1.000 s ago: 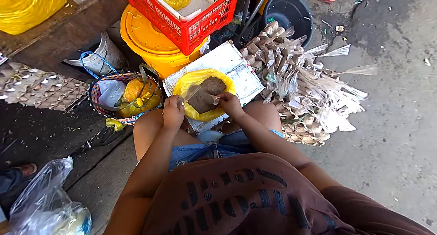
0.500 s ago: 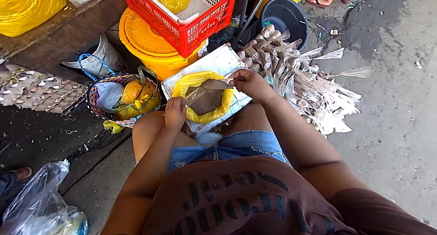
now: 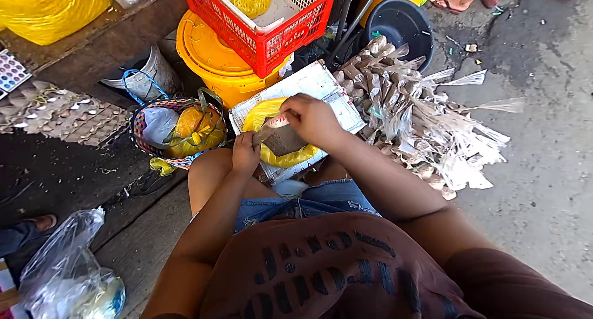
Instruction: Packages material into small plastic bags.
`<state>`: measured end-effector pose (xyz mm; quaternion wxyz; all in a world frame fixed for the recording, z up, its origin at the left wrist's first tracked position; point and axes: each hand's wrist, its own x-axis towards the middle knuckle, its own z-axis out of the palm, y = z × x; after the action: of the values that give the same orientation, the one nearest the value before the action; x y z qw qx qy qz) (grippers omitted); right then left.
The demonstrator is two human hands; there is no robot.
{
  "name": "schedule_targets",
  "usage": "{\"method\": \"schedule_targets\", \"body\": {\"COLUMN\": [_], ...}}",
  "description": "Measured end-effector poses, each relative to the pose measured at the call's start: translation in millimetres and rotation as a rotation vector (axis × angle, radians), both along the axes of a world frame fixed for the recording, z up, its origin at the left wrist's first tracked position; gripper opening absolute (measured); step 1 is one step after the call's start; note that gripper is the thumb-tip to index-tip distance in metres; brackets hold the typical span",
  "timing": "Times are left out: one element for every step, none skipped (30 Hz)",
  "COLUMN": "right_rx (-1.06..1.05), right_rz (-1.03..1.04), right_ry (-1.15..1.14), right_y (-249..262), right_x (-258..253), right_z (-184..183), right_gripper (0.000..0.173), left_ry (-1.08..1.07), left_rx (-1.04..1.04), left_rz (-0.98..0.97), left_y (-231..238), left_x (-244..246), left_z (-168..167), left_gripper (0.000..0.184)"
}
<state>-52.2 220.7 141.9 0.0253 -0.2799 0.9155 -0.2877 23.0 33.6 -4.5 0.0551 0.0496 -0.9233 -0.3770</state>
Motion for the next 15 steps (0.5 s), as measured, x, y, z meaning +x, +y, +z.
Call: {"method": "schedule_targets", "body": {"right_rx": [-0.039,-0.059,-0.072,-0.056,-0.012,0.053,0.13,0.196,0.237,0.248,0.226,0.181,0.134,0.088,0.049], "right_rz": [-0.044,-0.104,-0.174,-0.242,-0.296,-0.328,-0.354,-0.376,-0.399,-0.423,-0.448,-0.469,-0.487,-0.497,-0.498], "right_ry": [0.01,-0.004,-0.019,-0.058,-0.123,-0.2,-0.277,-0.355,-0.42,-0.481,-0.533,-0.58,-0.618,-0.644,-0.656], "right_y": [10,22,35,46,55,62,67,69,71,71,70,68,64,59,53], "right_x": [-2,-4,-6,-6,-3,3,8,14,19,24,30,35,39,42,44], "right_z": [7,11,10,5,-3,-14,-29,-46,-62,-74,-83,-89,-94,-98,-102], "right_gripper": [0.016,0.017,0.018,0.018,0.018,0.017,0.017,0.017,0.017,0.017,0.017,0.018,0.019,0.02,0.02], "left_ry": [-0.026,-0.059,-0.089,-0.111,-0.125,-0.131,-0.126,-0.118,-0.104,-0.089,-0.079,-0.079,-0.081,-0.083,-0.082], "left_rx": [0.018,0.038,0.062,0.091,0.123,0.151,0.174,0.192,0.206,0.216,0.222,0.223,0.216,0.205,0.192], "left_rz": [0.013,0.03,0.051,0.077,0.101,0.122,0.135,0.144,0.148,0.152,0.154,0.152,0.148,0.141,0.132], "left_y": [-1,-2,-3,-3,-4,-5,-6,-7,-7,-6,-5,-4,-3,-2,-2], "left_x": [0,-1,-2,-3,-4,-5,-7,-7,-8,-8,-8,-8,-7,-6,-6], "left_z": [2,4,6,9,10,11,11,10,9,9,9,10,10,11,11], "left_gripper": [0.029,0.029,0.03,0.03,0.031,0.031,0.031,0.031,0.031,0.03,0.03,0.03,0.03,0.03,0.03]}}
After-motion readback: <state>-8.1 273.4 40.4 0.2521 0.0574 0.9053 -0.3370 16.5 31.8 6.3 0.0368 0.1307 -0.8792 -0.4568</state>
